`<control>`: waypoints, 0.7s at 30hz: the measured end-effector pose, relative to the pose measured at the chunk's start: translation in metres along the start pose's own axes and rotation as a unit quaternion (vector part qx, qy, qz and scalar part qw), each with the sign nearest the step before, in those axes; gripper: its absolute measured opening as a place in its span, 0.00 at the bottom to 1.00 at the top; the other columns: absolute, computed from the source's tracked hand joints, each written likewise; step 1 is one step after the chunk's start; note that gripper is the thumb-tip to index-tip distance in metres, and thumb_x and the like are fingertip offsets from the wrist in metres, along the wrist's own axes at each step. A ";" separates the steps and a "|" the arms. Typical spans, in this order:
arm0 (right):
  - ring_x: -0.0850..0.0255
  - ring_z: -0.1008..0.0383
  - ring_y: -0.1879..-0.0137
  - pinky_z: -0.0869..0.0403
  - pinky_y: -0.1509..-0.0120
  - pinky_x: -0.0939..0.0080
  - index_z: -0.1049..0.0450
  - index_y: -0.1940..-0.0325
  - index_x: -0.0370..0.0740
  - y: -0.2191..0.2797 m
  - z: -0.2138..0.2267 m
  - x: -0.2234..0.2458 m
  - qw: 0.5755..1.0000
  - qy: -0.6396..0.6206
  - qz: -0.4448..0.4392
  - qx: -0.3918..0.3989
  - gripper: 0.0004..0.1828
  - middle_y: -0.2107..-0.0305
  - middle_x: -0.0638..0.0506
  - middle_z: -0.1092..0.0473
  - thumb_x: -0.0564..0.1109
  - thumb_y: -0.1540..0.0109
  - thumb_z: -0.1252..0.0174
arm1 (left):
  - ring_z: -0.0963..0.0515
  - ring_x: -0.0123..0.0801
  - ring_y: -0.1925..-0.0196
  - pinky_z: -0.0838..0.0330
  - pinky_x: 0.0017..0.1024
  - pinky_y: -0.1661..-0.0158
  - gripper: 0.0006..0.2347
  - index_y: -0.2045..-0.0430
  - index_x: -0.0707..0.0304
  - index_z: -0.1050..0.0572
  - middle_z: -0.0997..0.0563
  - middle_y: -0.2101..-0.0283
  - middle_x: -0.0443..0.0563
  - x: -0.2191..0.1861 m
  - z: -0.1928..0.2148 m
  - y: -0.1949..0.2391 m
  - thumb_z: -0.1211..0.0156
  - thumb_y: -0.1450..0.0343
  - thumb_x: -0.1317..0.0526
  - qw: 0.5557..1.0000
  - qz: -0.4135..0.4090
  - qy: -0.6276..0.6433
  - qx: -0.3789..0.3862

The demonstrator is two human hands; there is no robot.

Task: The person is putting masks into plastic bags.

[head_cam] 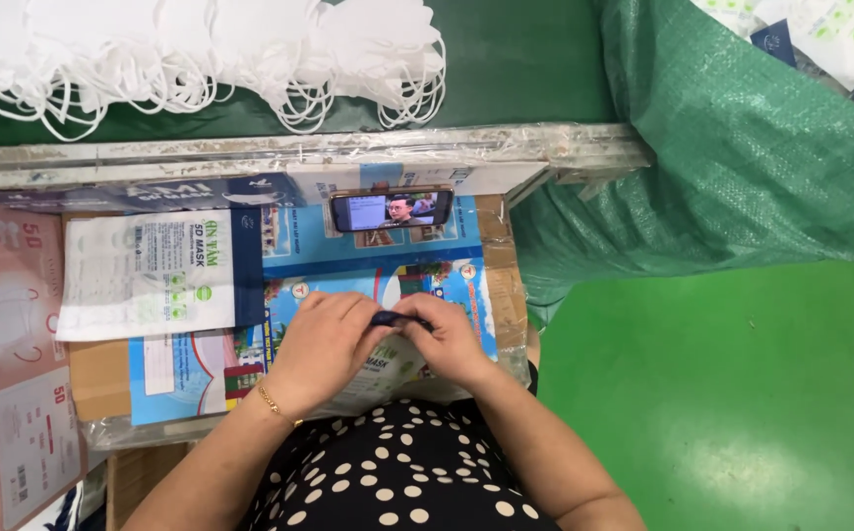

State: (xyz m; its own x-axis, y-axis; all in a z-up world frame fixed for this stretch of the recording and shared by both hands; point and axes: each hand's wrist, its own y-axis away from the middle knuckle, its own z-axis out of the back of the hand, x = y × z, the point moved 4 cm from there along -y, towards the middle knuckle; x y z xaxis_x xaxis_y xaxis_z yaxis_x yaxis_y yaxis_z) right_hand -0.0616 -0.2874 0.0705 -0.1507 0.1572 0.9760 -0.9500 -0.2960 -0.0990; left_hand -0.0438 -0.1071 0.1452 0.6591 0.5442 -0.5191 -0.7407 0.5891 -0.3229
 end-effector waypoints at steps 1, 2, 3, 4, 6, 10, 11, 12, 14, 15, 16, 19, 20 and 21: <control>0.60 0.21 0.56 0.24 0.50 0.63 0.22 0.55 0.37 -0.002 0.001 0.001 0.998 0.047 -0.026 -0.019 0.08 0.61 0.50 0.23 0.36 0.38 0.42 | 0.22 0.46 0.60 0.34 0.41 0.57 0.07 0.69 0.63 0.25 0.21 0.66 0.51 0.005 -0.003 0.000 0.37 0.32 0.60 1.000 0.021 0.004 0.002; 0.60 0.21 0.56 0.24 0.50 0.63 0.22 0.55 0.37 -0.002 0.003 0.002 0.998 0.046 -0.026 -0.020 0.08 0.61 0.50 0.23 0.36 0.38 0.42 | 0.22 0.46 0.60 0.34 0.41 0.57 0.07 0.69 0.63 0.25 0.21 0.66 0.51 0.006 -0.001 0.001 0.37 0.32 0.60 1.000 0.020 0.004 0.003; 0.60 0.22 0.56 0.24 0.51 0.62 0.23 0.55 0.37 -0.002 0.002 0.003 0.999 0.043 -0.022 0.003 0.07 0.63 0.50 0.24 0.36 0.38 0.43 | 0.22 0.46 0.61 0.34 0.40 0.59 0.05 0.69 0.62 0.24 0.21 0.67 0.51 0.008 0.002 0.002 0.37 0.32 0.61 0.999 0.030 0.035 -0.002; 0.59 0.23 0.57 0.25 0.51 0.62 0.24 0.56 0.36 -0.001 0.002 0.004 0.999 0.039 -0.019 0.028 0.06 0.65 0.49 0.25 0.37 0.37 0.43 | 0.23 0.46 0.63 0.35 0.40 0.60 0.04 0.70 0.61 0.23 0.21 0.68 0.51 0.009 0.004 0.004 0.38 0.32 0.62 0.997 0.040 0.067 -0.006; 0.59 0.23 0.60 0.26 0.54 0.61 0.24 0.59 0.36 0.001 0.007 0.003 0.995 0.086 -0.041 0.042 0.04 0.67 0.49 0.26 0.38 0.38 0.40 | 0.23 0.46 0.64 0.35 0.40 0.60 0.03 0.70 0.61 0.23 0.22 0.70 0.50 0.007 0.013 0.002 0.38 0.32 0.62 0.996 0.046 0.069 -0.017; 0.56 0.27 0.63 0.29 0.58 0.58 0.24 0.59 0.36 0.004 0.023 0.015 0.990 0.118 -0.008 0.072 0.07 0.70 0.46 0.29 0.40 0.38 0.37 | 0.23 0.45 0.63 0.36 0.38 0.59 0.02 0.69 0.57 0.21 0.21 0.70 0.49 0.015 0.018 0.000 0.37 0.31 0.62 0.990 0.071 0.106 -0.058; 0.56 0.27 0.63 0.29 0.58 0.58 0.24 0.59 0.36 0.010 0.038 0.005 0.990 0.118 -0.008 0.073 0.07 0.70 0.46 0.29 0.40 0.38 0.37 | 0.23 0.45 0.63 0.36 0.38 0.59 0.02 0.69 0.57 0.21 0.21 0.70 0.49 0.018 0.025 -0.007 0.37 0.31 0.62 0.990 0.072 0.107 -0.058; 0.56 0.28 0.63 0.29 0.58 0.58 0.25 0.59 0.35 0.014 0.057 -0.003 0.994 0.103 0.000 0.039 0.07 0.70 0.47 0.29 0.41 0.38 0.38 | 0.23 0.44 0.57 0.38 0.41 0.54 0.02 0.68 0.56 0.22 0.21 0.67 0.48 0.020 0.036 -0.014 0.37 0.30 0.62 0.992 0.041 0.053 -0.109; 0.56 0.28 0.62 0.29 0.58 0.58 0.26 0.58 0.34 0.026 0.099 -0.018 0.996 0.089 0.010 0.006 0.08 0.70 0.48 0.30 0.41 0.39 0.39 | 0.23 0.44 0.52 0.40 0.44 0.49 0.02 0.68 0.54 0.23 0.20 0.63 0.46 0.029 0.053 -0.037 0.37 0.30 0.61 0.987 0.010 -0.001 -0.161; 0.59 0.33 0.58 0.34 0.52 0.61 0.32 0.55 0.35 0.034 0.134 -0.026 0.974 0.171 -0.040 -0.142 0.07 0.64 0.48 0.34 0.40 0.35 0.50 | 0.27 0.46 0.46 0.43 0.47 0.45 0.05 0.61 0.55 0.22 0.20 0.58 0.47 0.035 0.061 -0.052 0.36 0.27 0.59 0.981 0.010 -0.045 -0.187; 0.62 0.38 0.53 0.39 0.46 0.64 0.37 0.51 0.35 0.048 0.168 -0.032 0.922 0.245 -0.091 -0.286 0.08 0.59 0.48 0.39 0.39 0.31 0.61 | 0.30 0.48 0.41 0.47 0.50 0.41 0.09 0.54 0.57 0.22 0.19 0.52 0.49 0.041 0.069 -0.064 0.35 0.25 0.58 0.973 0.013 -0.088 -0.211; 0.54 0.22 0.44 0.24 0.38 0.52 0.34 0.33 0.39 0.016 0.160 0.087 0.900 -0.213 0.137 -0.355 0.22 0.41 0.48 0.31 0.52 0.28 0.55 | 0.41 0.54 0.29 0.59 0.60 0.32 0.22 0.38 0.65 0.27 0.23 0.37 0.54 0.070 0.055 -0.135 0.36 0.22 0.52 0.969 -0.015 -0.156 -0.190; 0.54 0.22 0.44 0.24 0.38 0.52 0.34 0.33 0.39 0.018 0.156 0.078 0.900 -0.210 0.144 -0.354 0.22 0.41 0.48 0.31 0.52 0.28 0.55 | 0.41 0.54 0.29 0.59 0.60 0.32 0.22 0.38 0.65 0.27 0.23 0.37 0.54 0.076 0.042 -0.160 0.36 0.22 0.52 0.968 -0.019 -0.156 -0.197; 0.56 0.22 0.45 0.24 0.39 0.53 0.34 0.33 0.39 0.017 0.150 0.068 0.918 -0.183 0.111 -0.335 0.22 0.40 0.48 0.32 0.50 0.28 0.53 | 0.45 0.59 0.28 0.65 0.63 0.34 0.28 0.38 0.71 0.30 0.28 0.35 0.63 0.084 0.028 -0.187 0.37 0.25 0.47 0.968 0.004 -0.178 -0.175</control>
State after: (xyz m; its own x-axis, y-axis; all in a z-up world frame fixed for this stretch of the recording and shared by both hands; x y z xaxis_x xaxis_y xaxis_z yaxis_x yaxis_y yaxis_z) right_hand -0.0470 -0.4226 0.1640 -0.3748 -0.2009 0.9051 -0.8808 0.3820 -0.2799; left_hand 0.1541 -0.1547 0.1846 0.6104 0.7561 -0.2362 -0.7030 0.3797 -0.6013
